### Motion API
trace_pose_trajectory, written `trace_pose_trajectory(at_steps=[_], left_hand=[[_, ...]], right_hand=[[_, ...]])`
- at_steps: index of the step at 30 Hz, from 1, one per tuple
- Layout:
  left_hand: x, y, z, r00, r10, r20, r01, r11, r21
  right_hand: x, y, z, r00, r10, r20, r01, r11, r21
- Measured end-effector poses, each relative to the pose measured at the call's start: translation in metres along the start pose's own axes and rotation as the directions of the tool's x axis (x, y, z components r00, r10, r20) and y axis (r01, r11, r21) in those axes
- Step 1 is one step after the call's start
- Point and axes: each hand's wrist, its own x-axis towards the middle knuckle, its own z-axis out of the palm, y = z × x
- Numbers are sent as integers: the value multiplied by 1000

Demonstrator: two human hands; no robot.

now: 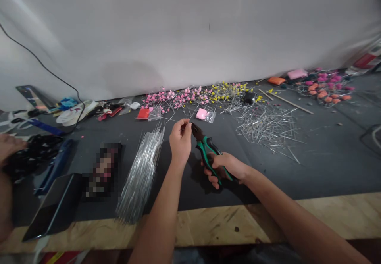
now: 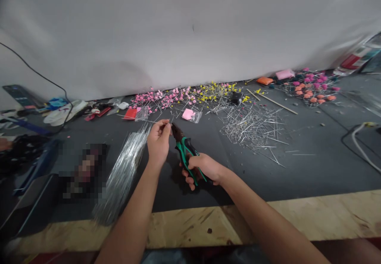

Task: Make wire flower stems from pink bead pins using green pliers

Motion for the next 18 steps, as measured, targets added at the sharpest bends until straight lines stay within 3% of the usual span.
trace_pose_trajectory(at_steps=[5, 11, 18], left_hand=[[1, 3, 0, 995, -92, -49, 84, 986, -145], [3, 9, 0, 984, -178, -17, 153, 884, -441], [4, 14, 0, 975, -221, 19, 193, 804, -562]], right_hand=[[0, 0, 0, 986, -80, -147, 43, 970, -239], [-5, -2, -1, 920, -290, -263, 93, 814, -573], [-10, -7, 8, 841, -450, -302, 123, 702, -702]])
